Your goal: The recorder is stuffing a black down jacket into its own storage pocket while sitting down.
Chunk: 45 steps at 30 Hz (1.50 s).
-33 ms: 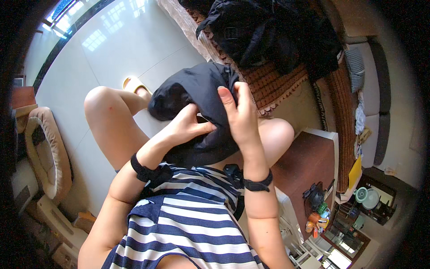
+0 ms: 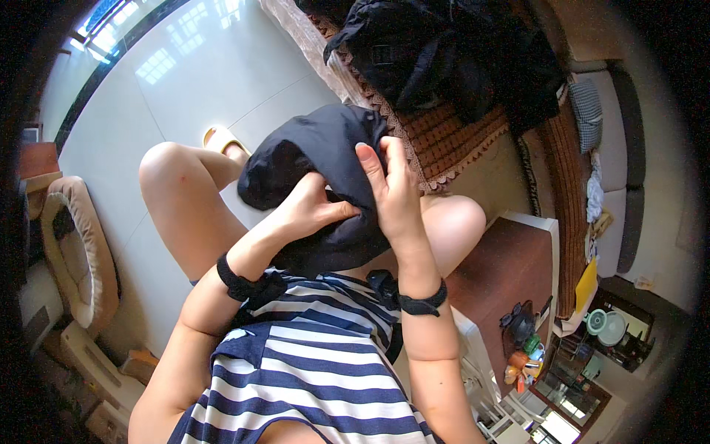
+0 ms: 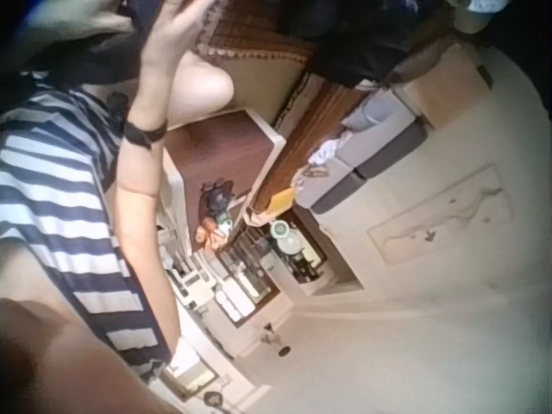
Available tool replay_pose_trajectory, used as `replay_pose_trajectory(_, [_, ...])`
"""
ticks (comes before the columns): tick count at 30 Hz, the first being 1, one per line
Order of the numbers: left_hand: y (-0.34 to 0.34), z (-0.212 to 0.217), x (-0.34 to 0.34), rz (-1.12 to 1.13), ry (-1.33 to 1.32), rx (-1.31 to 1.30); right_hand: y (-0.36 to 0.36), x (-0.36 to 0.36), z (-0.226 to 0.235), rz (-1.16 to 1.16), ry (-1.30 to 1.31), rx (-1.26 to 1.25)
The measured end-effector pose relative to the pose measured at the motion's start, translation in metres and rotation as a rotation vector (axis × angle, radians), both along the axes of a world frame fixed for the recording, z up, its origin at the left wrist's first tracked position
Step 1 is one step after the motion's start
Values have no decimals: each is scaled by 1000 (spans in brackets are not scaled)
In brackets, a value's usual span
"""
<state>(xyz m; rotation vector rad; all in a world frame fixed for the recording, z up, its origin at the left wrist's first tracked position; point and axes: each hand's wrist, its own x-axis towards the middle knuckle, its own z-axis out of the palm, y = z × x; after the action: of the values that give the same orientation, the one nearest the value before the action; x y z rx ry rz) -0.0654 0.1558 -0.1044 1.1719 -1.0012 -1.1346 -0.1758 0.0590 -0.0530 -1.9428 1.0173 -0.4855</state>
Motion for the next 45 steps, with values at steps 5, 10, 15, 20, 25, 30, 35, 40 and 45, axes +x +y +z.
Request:
replay_pose_trajectory(5, [5, -1, 0, 143, -201, -67, 4, 2, -18, 6, -307, 420])
replay_pose_trajectory(10, [5, -20, 19, 355, -258, 46, 7, 4, 16, -200, -470, 489])
replay_pose_trajectory(15, [1, -8, 20, 236, 279, 21, -17, -15, 13, -40, -177, 209])
replay_pose_trajectory(20, [4, 1, 22, 24, 618, -34, -16, -5, -1, -79, -396, 381])
replay_pose_trajectory(25, [2, 11, 25, 113, -6, 189, -2, -2, -6, -175, -471, 382])
replay_pose_trajectory(30, [9, -9, 36, 156, 321, 6, -9, -6, 8, -269, -570, 455])
replay_pose_trajectory(35, [12, 4, 37, 67, 542, 66, -21, -15, -2, -315, -568, 502])
replay_pose_trajectory(40, [4, -11, 28, 100, 402, -11, -5, -4, 8, -184, -573, 510])
replay_pose_trajectory(45, [5, -8, 34, 203, 490, -40, -14, -13, 8, -172, -592, 572])
